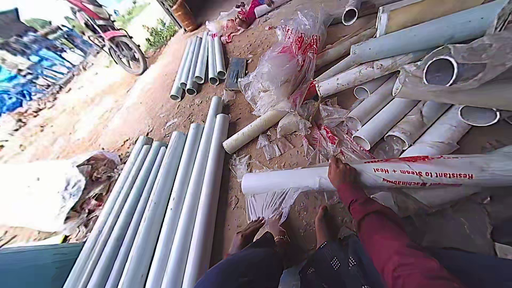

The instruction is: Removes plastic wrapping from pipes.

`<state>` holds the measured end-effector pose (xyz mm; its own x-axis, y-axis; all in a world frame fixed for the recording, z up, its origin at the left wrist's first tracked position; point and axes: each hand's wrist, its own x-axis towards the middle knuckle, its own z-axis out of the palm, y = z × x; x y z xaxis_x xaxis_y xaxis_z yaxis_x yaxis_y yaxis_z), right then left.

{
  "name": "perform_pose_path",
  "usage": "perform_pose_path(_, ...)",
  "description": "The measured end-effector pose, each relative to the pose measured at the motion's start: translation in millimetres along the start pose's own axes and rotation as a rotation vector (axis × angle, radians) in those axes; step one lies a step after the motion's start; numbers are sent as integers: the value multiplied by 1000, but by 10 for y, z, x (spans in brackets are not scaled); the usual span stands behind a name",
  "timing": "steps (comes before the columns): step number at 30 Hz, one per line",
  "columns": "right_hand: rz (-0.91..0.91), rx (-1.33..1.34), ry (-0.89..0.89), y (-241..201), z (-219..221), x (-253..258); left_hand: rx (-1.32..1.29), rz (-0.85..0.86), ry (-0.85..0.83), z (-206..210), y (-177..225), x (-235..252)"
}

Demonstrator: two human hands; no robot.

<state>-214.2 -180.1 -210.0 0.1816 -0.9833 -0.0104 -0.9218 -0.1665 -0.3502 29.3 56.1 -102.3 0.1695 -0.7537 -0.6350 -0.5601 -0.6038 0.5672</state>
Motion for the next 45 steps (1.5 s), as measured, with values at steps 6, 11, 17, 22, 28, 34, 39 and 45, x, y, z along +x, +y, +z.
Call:
perform_pose_path(6,81,-52,-158,-110,-89,253,384,569,396,-294,-747,361)
perform_pose_path(11,92,-80,-117,-109,-72,231,876,252,38,-414,744,838)
perform_pose_path(17,168,-146,-222,-156,-121,434,1106,158,5,458,1252,1519)
perform_pose_path(22,217,-144,-213,-173,-93,606,985,207,232,417,799,2032)
perform_pose_path(28,225,-124,-79,-103,128,676,991,120,-166,198,842,1833)
perform_pose_path(34,230,-127,-143,-117,151,539,1053,74,-375,304,800,1547)
perform_pose_path(39,210,-173,-259,-219,10,378,903,183,-301,200,628,1341)
perform_pose_path(45,228,-143,-468,-255,-253,284,765,516,55,69,443,1063)
